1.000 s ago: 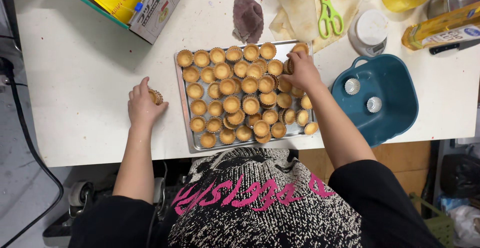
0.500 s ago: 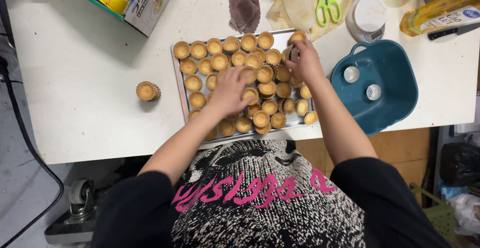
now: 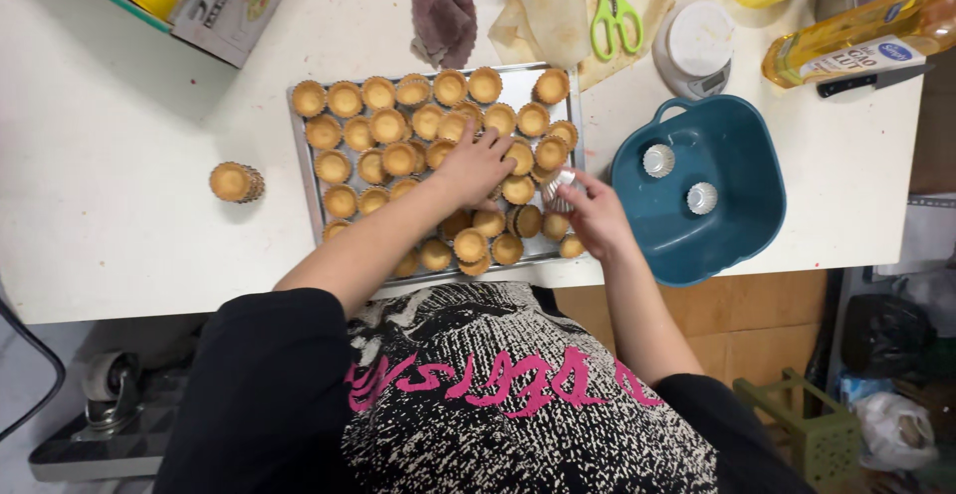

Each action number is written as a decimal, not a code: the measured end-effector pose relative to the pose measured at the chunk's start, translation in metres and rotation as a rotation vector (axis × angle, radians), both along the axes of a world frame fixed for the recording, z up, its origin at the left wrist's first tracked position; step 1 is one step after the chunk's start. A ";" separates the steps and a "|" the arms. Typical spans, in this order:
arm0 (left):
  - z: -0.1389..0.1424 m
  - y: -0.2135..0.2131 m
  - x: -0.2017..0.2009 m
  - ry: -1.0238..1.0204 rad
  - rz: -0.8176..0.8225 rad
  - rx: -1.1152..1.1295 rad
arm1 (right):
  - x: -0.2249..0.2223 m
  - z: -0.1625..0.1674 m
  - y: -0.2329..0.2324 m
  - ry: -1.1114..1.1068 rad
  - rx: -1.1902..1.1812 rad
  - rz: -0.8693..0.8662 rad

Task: The person removes baked tart shells from fluted metal molds by hand and arranges the shells on a baking tray, placing the empty metal molds into a blue bowl beside the tray. They work through the tray one mold at a time, occasionally repositioning shells on the tray.

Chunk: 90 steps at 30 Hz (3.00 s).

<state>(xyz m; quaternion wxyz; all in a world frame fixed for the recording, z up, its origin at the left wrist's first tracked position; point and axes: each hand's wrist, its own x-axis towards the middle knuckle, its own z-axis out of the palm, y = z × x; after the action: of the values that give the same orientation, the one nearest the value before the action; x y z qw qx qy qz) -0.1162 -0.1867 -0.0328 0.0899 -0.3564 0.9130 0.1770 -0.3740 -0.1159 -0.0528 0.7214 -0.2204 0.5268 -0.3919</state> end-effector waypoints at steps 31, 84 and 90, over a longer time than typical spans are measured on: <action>0.022 0.147 0.154 1.454 0.845 0.766 | 0.212 0.079 0.014 -0.036 -0.090 0.574; -0.018 0.143 0.044 1.578 1.664 1.369 | 0.059 0.027 0.070 -0.249 0.241 0.110; -0.013 0.140 0.062 1.528 1.723 1.467 | 0.069 0.021 0.080 -0.062 0.065 0.210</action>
<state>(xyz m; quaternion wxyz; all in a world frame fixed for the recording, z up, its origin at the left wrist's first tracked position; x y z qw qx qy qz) -0.0545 -0.0468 -0.0459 -0.4037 -0.4926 -0.0777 0.7670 -0.3047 -0.0358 -0.0320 0.7810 -0.2389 0.4907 -0.3036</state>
